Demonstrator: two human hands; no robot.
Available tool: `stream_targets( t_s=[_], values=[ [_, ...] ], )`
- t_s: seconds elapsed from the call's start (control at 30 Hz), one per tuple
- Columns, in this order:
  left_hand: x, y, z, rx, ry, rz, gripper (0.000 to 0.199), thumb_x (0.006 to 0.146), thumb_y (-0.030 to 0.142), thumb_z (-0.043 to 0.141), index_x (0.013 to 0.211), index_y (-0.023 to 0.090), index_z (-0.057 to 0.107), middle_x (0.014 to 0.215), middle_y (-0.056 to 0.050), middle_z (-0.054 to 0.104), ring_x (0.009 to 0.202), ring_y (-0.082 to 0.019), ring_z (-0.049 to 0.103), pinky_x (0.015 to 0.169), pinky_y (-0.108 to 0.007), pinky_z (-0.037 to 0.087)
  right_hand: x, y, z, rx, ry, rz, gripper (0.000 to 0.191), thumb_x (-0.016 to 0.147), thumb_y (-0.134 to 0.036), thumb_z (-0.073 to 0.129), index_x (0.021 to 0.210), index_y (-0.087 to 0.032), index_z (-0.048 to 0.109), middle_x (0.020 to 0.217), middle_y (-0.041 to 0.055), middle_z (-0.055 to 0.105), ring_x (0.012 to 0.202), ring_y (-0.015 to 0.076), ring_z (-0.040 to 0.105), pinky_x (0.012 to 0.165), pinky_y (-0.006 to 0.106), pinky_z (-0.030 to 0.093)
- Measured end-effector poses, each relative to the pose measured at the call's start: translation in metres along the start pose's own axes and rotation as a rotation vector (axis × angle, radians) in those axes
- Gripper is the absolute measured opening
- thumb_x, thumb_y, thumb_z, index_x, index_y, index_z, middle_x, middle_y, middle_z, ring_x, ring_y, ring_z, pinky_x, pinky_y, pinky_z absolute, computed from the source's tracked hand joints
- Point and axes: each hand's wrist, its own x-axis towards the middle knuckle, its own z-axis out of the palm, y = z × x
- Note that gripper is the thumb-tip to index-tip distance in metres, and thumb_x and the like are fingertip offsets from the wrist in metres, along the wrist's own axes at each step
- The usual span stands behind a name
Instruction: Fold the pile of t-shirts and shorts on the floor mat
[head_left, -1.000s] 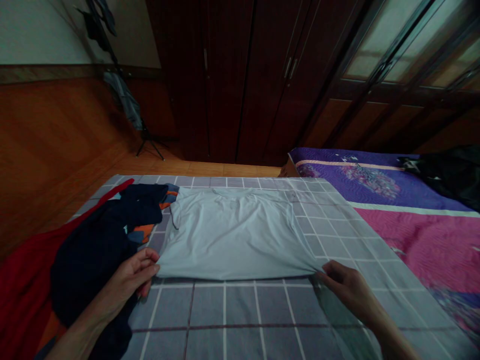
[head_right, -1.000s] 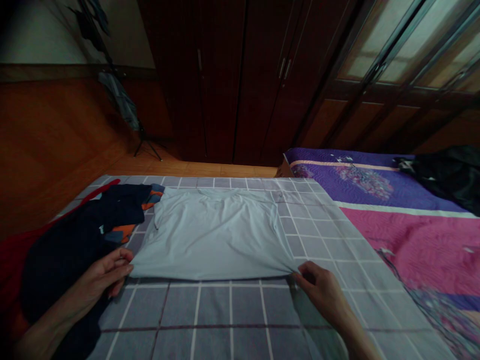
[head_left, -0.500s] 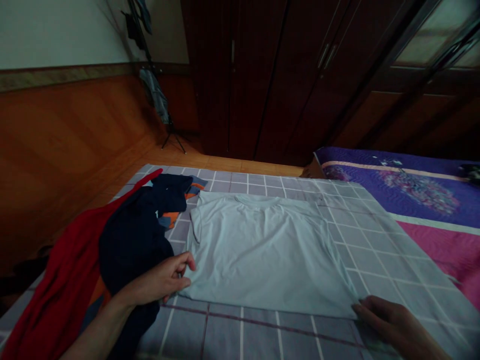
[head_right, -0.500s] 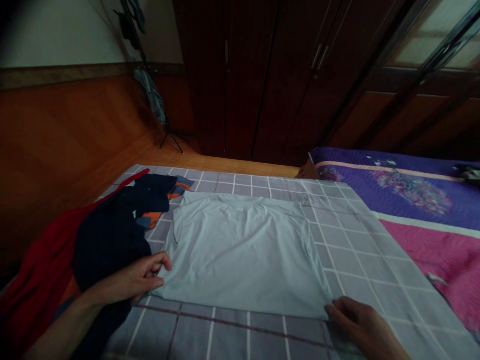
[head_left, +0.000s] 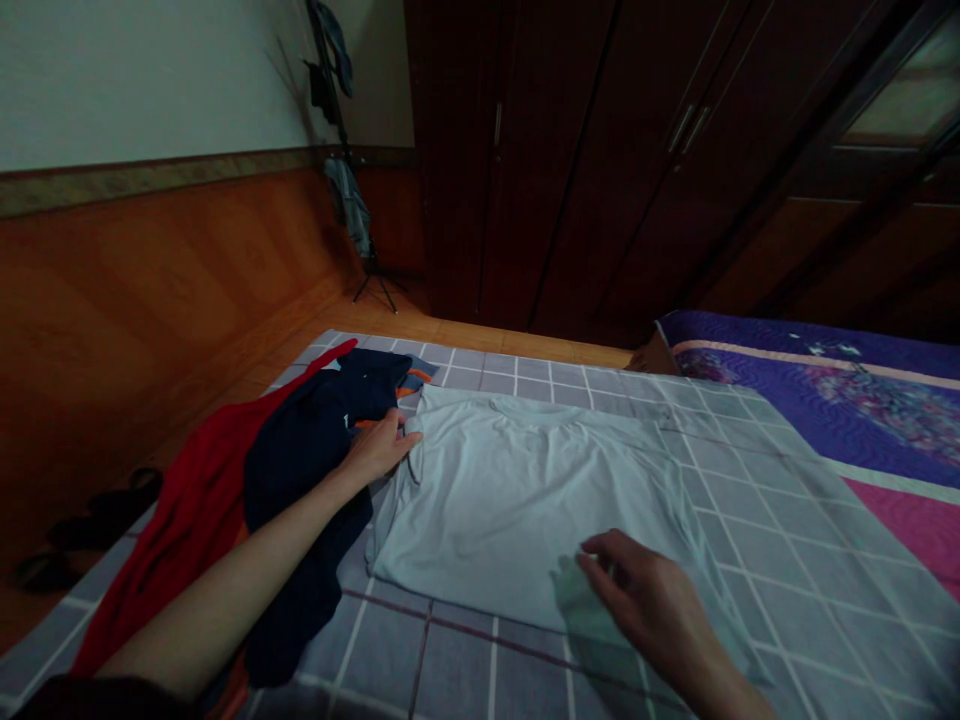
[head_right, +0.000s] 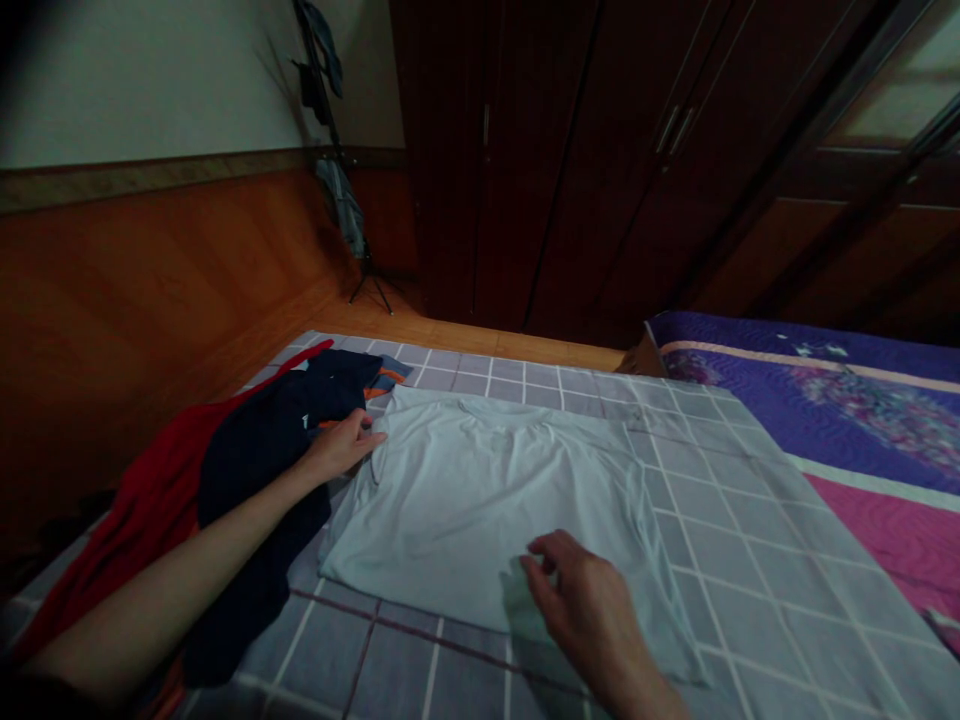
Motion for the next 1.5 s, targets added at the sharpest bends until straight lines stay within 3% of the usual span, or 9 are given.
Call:
stream_targets(
  t_s=[0.2,0.47,0.77,1.0,1.1,1.2,1.27,1.37,1.5],
  values=[
    [0.040,0.009,0.002,-0.103,-0.001,0.051,0.009,0.068,0.026,0.060,0.064,0.020,0.054,0.056,0.003,0.051,0.059,-0.017,0.052,0.057,-0.025,0.031,0.007,-0.104,0.046,-0.156,-0.190,-0.517,0.012,0.082,-0.015,0.050,0.087,-0.020,0.059,0.084,0.0037,0.063,0.071,0.0191,0.061,0.057,0.027,0.039],
    [0.043,0.016,0.007,-0.494,-0.027,0.066,0.020,0.070,0.037,0.058,0.068,0.018,0.050,0.060,0.005,0.047,0.055,-0.011,0.043,0.053,-0.021,0.031,0.044,-0.159,0.092,-0.270,-0.191,-0.674,0.030,0.072,-0.014,0.058,0.102,-0.017,0.050,0.081,0.0046,0.061,0.066,0.0192,0.058,0.051,0.026,0.035],
    [0.046,0.002,0.029,-0.740,-0.041,-0.062,0.035,0.071,0.050,0.059,0.078,0.017,0.051,0.066,0.001,0.054,0.055,-0.011,0.054,0.052,-0.022,0.040,0.051,-0.151,0.127,-0.260,-0.127,-0.761,0.007,0.077,-0.016,0.059,0.080,-0.018,0.053,0.081,0.0047,0.055,0.073,0.0193,0.051,0.057,0.028,0.039],
    [0.052,-0.001,0.027,-0.455,0.136,-0.024,0.008,0.076,0.026,0.055,0.076,0.018,0.053,0.064,0.001,0.055,0.064,-0.016,0.056,0.061,-0.025,0.043,0.045,-0.151,0.125,-0.202,-0.103,-0.922,0.011,0.081,-0.026,0.055,0.089,-0.018,0.052,0.089,0.0055,0.053,0.082,0.0205,0.046,0.068,0.031,0.040],
    [0.042,0.009,0.019,-0.306,0.214,0.055,0.006,0.076,0.020,0.055,0.083,0.019,0.056,0.082,-0.004,0.061,0.085,-0.022,0.059,0.079,-0.032,0.044,0.043,-0.151,0.113,-0.147,-0.125,-0.948,0.016,0.084,-0.031,0.053,0.094,-0.019,0.052,0.094,0.0047,0.054,0.082,0.0192,0.048,0.068,0.030,0.041],
    [0.025,0.027,0.017,-0.195,0.264,0.205,0.014,0.082,0.020,0.050,0.095,0.020,0.056,0.108,-0.008,0.059,0.110,-0.024,0.053,0.097,-0.035,0.036,0.053,-0.146,0.091,-0.123,-0.102,-0.850,0.015,0.086,-0.030,0.051,0.096,-0.019,0.054,0.102,0.0056,0.055,0.086,0.0184,0.051,0.073,0.029,0.042],
    [0.013,0.038,0.023,-0.104,0.251,0.335,0.015,0.087,0.020,0.046,0.097,0.019,0.057,0.109,-0.009,0.059,0.109,-0.024,0.053,0.097,-0.035,0.037,0.070,-0.135,0.074,-0.143,-0.073,-0.689,0.017,0.085,-0.024,0.051,0.100,-0.018,0.056,0.107,0.0078,0.057,0.092,0.0195,0.053,0.079,0.030,0.043],
    [0.004,0.047,0.034,0.081,0.147,0.506,0.018,0.090,0.020,0.042,0.101,0.018,0.056,0.102,-0.009,0.061,0.102,-0.023,0.055,0.091,-0.036,0.042,0.103,-0.106,0.053,-0.179,-0.053,-0.435,0.022,0.080,-0.013,0.051,0.100,-0.017,0.061,0.104,0.0098,0.061,0.096,0.0214,0.055,0.082,0.031,0.044],
    [-0.002,0.049,0.040,0.218,-0.007,0.632,0.016,0.088,0.020,0.052,0.103,0.019,0.057,0.104,-0.007,0.061,0.104,-0.023,0.054,0.091,-0.037,0.043,0.143,-0.067,0.040,-0.162,0.004,-0.315,0.032,0.076,-0.006,0.052,0.105,-0.013,0.064,0.109,0.0131,0.063,0.106,0.0239,0.055,0.090,0.033,0.043]
  ],
)
